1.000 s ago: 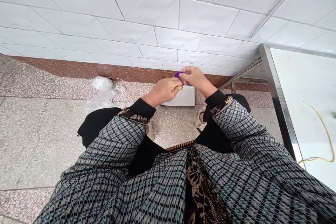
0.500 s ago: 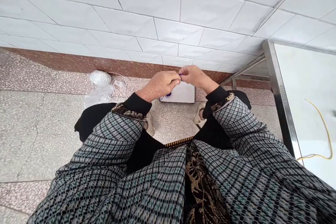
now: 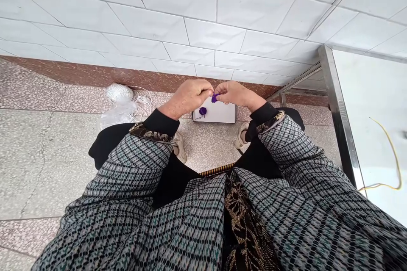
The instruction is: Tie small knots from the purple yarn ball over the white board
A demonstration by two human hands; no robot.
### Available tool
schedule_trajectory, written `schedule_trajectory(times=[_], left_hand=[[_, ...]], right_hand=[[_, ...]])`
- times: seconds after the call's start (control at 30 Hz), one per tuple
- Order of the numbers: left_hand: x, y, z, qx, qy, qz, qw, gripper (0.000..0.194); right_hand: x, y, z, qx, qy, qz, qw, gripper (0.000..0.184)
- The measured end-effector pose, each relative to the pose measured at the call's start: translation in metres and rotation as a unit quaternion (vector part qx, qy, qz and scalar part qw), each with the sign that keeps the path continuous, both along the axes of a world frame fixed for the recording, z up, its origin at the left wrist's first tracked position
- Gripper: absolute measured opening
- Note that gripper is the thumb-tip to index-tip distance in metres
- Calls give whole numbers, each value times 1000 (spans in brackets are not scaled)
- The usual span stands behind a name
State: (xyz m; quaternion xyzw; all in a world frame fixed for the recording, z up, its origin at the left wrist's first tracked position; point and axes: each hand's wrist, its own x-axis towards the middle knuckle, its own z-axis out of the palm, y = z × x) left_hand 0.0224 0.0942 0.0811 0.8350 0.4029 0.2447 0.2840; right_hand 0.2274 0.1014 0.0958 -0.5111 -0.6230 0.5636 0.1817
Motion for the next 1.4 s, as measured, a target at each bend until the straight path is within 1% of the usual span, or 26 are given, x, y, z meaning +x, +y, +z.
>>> schedule_trajectory(times=[0.03,0.1,0.13,0.2,0.27,0.33,0.4,0.47,0.5,0.57,0.63,0.7,0.77,0.83,0.87,0.9,0.93,0.97,1.03,1.1,1.13,1.2,1.23,1.3,1.33,1.4], left_hand=[[-2,3,-1,0,1,25,1000,23],[-4,6,-5,-13,13,52,998,23],[-3,6,-8,-24,20,51,998,22],[1,4,-12,-45,30,18,998,22],[6,-1,-13,-51,30,-40,997,23],[9,-5,-10,-37,25,-80,996,25],[7,-5,-7,-14,18,-68,997,25],[3,-1,-4,6,10,-19,1000,25],[0,1,-4,11,9,10,1000,25],[-3,6,-6,6,16,58,998,25],[-2,7,-10,-14,26,75,997,25],[2,4,-11,-41,28,39,998,25],[7,-2,-10,-66,24,-40,997,25],[9,-6,-6,-72,13,-97,993,24],[8,-6,-4,-65,4,-99,993,24],[7,-5,-3,-53,-5,-80,995,24],[5,-3,-2,-39,-12,-48,998,23],[2,0,-3,-27,-16,-9,999,23],[-2,6,-5,-17,-10,60,998,22],[-3,9,-10,-27,6,82,996,22],[-2,8,-12,-37,12,70,997,22],[4,3,-15,-59,19,7,998,22],[6,-1,-14,-69,20,-35,997,23],[10,-5,-12,-79,17,-96,992,25],[10,-6,-10,-76,13,-101,992,25],[6,-2,-6,-59,0,-58,997,23]], right_hand=[[1,-2,3,-25,28,23,999,16],[1,-5,8,-58,107,26,992,14],[1,-5,10,-59,138,11,989,13],[-1,-3,11,-39,159,-32,986,13],[-3,0,7,-6,133,-71,989,12],[-4,3,1,38,70,-95,992,14],[-2,4,-2,79,-8,-87,993,16],[0,3,-3,71,-49,-36,996,17],[1,1,-1,45,-40,-4,998,16],[3,-2,3,-23,37,38,998,13],[3,-3,6,-53,136,19,989,12],[2,-1,7,-36,188,-37,981,12],[0,3,3,3,165,-90,982,10],[-1,5,-1,56,78,-108,990,13],[-1,5,-3,75,27,-97,992,15],[0,5,-3,80,-14,-72,994,17],[0,3,-3,67,-36,-40,996,17],[1,2,-1,40,-31,-8,999,16],[2,-1,4,-28,37,28,999,13],[2,-3,8,-64,126,9,990,12],[2,-2,8,-64,158,-12,985,13],[1,2,5,-42,176,-60,982,14],[1,4,2,-20,159,-83,984,14],[1,7,-4,40,76,-108,990,15],[2,8,-7,66,25,-102,992,16],[4,7,-8,73,-37,-49,995,17]])
